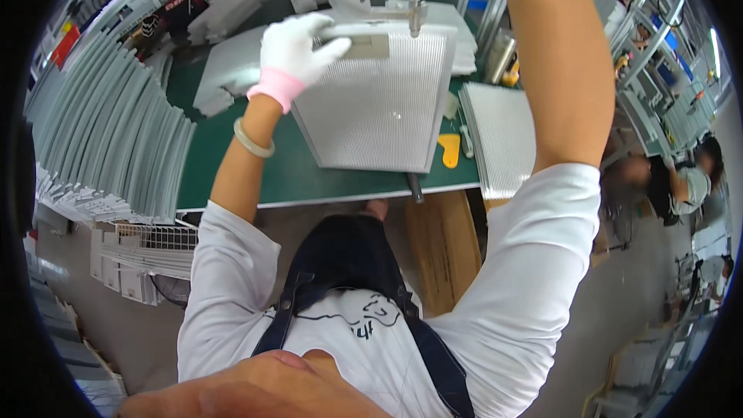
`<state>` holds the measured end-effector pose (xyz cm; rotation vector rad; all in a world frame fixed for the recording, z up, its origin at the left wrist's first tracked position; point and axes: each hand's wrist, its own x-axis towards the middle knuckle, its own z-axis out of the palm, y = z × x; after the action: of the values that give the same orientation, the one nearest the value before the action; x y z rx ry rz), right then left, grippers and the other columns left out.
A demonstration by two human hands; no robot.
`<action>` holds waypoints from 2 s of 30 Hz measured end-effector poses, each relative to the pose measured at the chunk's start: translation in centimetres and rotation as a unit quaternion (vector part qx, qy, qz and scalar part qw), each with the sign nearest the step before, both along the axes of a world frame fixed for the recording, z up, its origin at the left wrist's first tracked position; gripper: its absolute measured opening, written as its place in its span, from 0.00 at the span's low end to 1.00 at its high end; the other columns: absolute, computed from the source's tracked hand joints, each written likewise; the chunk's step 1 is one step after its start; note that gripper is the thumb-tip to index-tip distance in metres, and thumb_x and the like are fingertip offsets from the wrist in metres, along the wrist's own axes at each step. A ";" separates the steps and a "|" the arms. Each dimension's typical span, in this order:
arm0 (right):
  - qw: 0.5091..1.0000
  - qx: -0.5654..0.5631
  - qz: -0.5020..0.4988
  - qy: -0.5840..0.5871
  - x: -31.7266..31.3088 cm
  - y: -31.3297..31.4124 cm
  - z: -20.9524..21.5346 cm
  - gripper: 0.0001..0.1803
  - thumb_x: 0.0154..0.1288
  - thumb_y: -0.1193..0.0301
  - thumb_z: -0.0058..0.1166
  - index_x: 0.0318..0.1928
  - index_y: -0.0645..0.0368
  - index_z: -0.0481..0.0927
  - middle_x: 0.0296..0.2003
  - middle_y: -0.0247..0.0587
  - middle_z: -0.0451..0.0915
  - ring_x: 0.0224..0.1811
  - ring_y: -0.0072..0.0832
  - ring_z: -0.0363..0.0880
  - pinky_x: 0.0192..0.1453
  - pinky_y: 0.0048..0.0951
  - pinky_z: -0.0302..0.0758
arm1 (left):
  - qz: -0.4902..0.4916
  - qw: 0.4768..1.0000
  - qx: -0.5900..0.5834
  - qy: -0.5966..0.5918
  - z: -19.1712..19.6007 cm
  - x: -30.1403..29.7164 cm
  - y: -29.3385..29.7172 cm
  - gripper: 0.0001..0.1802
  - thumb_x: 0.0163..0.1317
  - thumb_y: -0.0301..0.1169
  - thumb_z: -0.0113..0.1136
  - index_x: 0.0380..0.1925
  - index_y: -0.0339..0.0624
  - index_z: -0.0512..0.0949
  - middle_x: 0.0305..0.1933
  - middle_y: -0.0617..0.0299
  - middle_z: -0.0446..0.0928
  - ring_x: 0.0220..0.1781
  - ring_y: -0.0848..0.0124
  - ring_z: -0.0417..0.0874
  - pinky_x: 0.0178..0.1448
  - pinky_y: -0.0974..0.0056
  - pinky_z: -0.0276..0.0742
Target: Assembling industrial air filters by placing metal mesh layers into metal frames and securing them using a pneumatic press.
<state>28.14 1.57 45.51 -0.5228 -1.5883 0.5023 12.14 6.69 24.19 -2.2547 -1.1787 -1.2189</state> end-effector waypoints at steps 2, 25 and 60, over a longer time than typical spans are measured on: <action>0.997 0.078 0.029 -0.001 -0.9 1.5 0.7 0.08 0.57 0.67 0.59 0.29 0.58 0.76 0.19 0.30 0.73 0.17 0.16 0.70 0.20 0.19 0.67 | 0.009 0.999 -0.048 0.000 0.4 -0.4 -0.5 0.20 0.46 0.47 0.64 0.30 0.42 0.81 0.27 0.54 0.80 0.30 0.59 0.81 0.38 0.61 0.76; 0.991 0.114 0.036 0.058 -2.3 6.2 0.0 0.07 0.59 0.67 0.54 0.31 0.57 0.75 0.19 0.31 0.73 0.18 0.20 0.71 0.22 0.22 0.67 | -0.006 0.997 -0.076 0.002 1.1 -0.3 -0.7 0.17 0.49 0.43 0.63 0.31 0.40 0.81 0.27 0.51 0.79 0.30 0.59 0.81 0.39 0.61 0.76; 0.996 0.067 -0.035 -0.040 -2.4 8.7 -3.3 0.18 0.66 0.64 0.42 0.41 0.66 0.78 0.30 0.37 0.78 0.33 0.23 0.71 0.38 0.25 0.68 | 0.089 0.994 0.054 -0.045 -0.5 1.2 -0.1 0.28 0.34 0.60 0.64 0.16 0.44 0.81 0.16 0.59 0.75 0.23 0.65 0.76 0.33 0.58 0.65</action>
<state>25.76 10.28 42.22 -0.5003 -1.6620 0.3239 13.36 6.59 23.73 -1.9888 -1.2836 -1.2917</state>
